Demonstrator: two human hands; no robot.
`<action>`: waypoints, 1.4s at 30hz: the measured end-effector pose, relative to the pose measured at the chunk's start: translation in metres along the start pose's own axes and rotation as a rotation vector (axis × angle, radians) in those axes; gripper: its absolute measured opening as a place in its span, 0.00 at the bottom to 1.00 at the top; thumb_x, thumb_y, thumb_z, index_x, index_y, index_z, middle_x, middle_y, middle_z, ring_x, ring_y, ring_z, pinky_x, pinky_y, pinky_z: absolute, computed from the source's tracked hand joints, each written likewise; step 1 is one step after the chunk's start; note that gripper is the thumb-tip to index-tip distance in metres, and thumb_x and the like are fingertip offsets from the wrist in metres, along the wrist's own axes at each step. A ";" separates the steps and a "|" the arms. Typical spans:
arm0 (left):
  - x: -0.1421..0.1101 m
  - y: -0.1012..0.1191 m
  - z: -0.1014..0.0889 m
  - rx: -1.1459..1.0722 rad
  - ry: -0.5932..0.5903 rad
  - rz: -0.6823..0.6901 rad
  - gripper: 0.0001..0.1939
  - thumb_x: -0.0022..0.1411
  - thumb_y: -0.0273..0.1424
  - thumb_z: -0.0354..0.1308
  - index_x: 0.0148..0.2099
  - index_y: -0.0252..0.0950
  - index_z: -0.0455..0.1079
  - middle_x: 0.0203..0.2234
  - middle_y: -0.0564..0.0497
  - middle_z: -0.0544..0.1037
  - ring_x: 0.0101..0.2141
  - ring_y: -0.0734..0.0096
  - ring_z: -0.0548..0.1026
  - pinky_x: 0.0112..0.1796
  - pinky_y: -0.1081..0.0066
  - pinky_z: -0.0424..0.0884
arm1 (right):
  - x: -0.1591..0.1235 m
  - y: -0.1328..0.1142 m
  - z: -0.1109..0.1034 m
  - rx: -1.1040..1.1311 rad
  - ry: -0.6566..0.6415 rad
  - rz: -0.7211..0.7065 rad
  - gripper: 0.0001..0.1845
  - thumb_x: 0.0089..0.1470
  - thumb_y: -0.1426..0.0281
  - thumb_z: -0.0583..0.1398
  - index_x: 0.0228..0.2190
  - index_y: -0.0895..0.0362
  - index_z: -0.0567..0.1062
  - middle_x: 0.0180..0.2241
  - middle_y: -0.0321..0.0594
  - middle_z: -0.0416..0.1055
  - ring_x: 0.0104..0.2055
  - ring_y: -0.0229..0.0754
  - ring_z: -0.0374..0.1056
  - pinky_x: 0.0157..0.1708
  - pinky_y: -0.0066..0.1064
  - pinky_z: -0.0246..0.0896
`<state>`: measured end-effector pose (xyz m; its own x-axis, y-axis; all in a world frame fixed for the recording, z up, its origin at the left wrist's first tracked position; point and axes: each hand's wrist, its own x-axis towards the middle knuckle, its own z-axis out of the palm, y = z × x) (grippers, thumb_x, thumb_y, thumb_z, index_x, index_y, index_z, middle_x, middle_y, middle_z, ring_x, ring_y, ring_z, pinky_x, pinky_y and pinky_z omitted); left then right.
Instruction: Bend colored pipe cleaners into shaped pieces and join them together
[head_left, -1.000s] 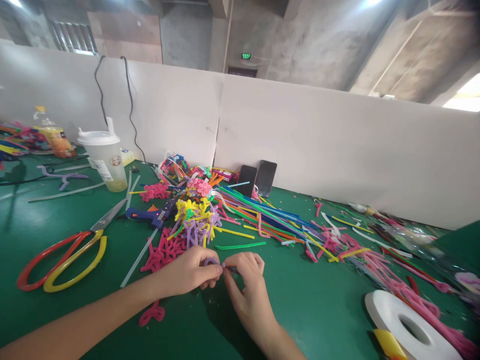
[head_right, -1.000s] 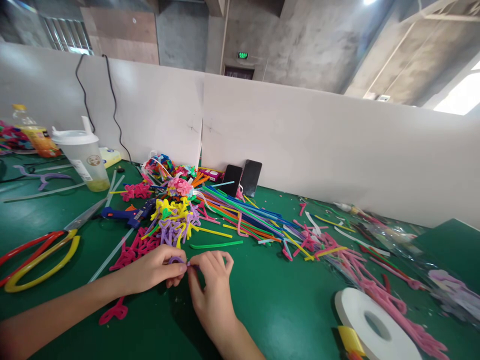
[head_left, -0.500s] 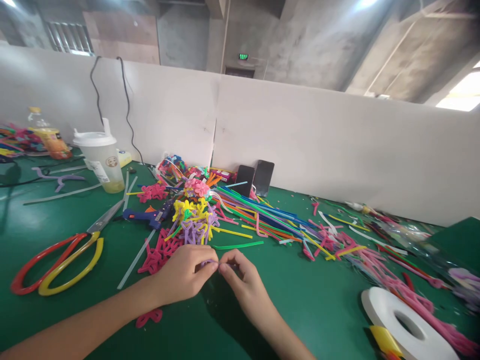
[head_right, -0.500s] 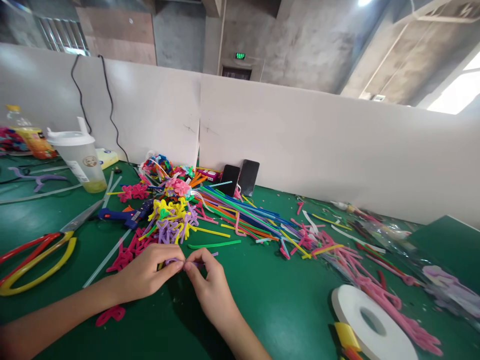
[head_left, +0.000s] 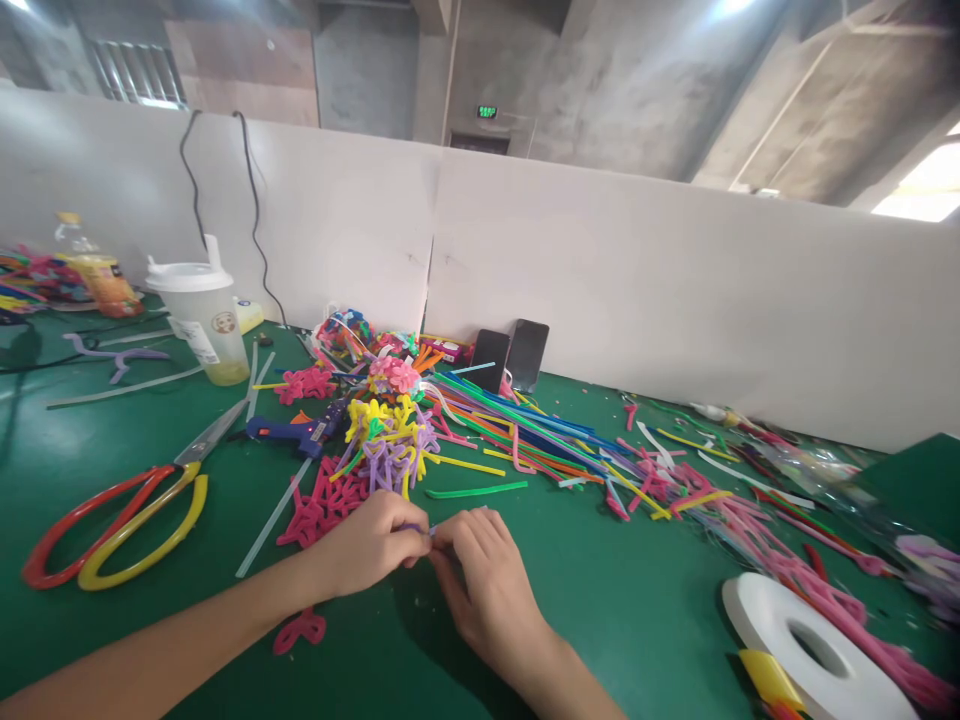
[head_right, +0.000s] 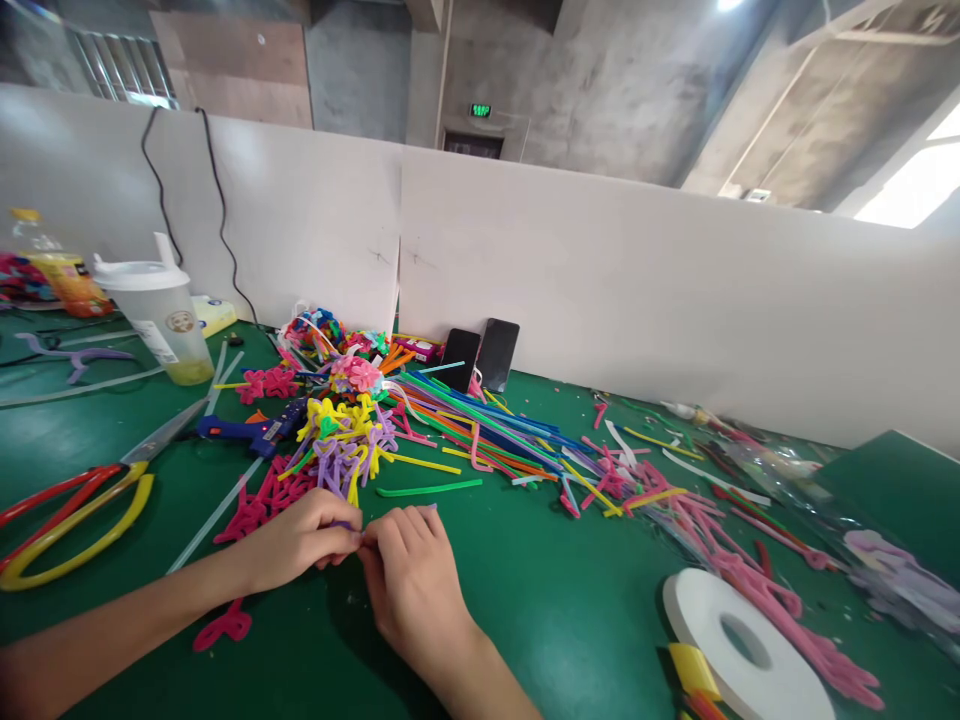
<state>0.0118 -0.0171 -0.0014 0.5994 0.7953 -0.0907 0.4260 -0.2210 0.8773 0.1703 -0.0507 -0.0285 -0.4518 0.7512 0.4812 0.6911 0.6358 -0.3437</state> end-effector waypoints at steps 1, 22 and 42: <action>-0.001 0.001 0.000 0.064 0.022 0.032 0.13 0.50 0.26 0.46 0.16 0.33 0.54 0.11 0.58 0.55 0.17 0.78 0.57 0.20 0.75 0.49 | 0.000 0.000 0.000 -0.039 -0.001 -0.013 0.05 0.53 0.75 0.50 0.28 0.58 0.65 0.27 0.39 0.65 0.29 0.38 0.58 0.31 0.31 0.49; -0.003 -0.012 0.002 1.038 0.217 0.529 0.08 0.56 0.24 0.44 0.28 0.35 0.62 0.21 0.51 0.64 0.24 0.71 0.60 0.23 0.70 0.49 | 0.016 0.010 -0.014 0.865 -0.187 0.557 0.09 0.48 0.69 0.53 0.21 0.59 0.68 0.20 0.33 0.62 0.24 0.34 0.57 0.24 0.25 0.51; 0.002 -0.006 0.015 -0.876 -0.130 -0.233 0.14 0.52 0.32 0.48 0.18 0.33 0.58 0.09 0.60 0.50 0.12 0.83 0.43 0.16 0.75 0.38 | -0.001 0.002 -0.009 0.195 0.120 -0.001 0.08 0.51 0.78 0.50 0.31 0.55 0.66 0.30 0.40 0.67 0.32 0.39 0.59 0.31 0.32 0.53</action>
<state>0.0201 -0.0226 -0.0138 0.6572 0.6844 -0.3159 -0.0890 0.4866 0.8691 0.1770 -0.0523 -0.0229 -0.3737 0.7315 0.5703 0.5631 0.6675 -0.4872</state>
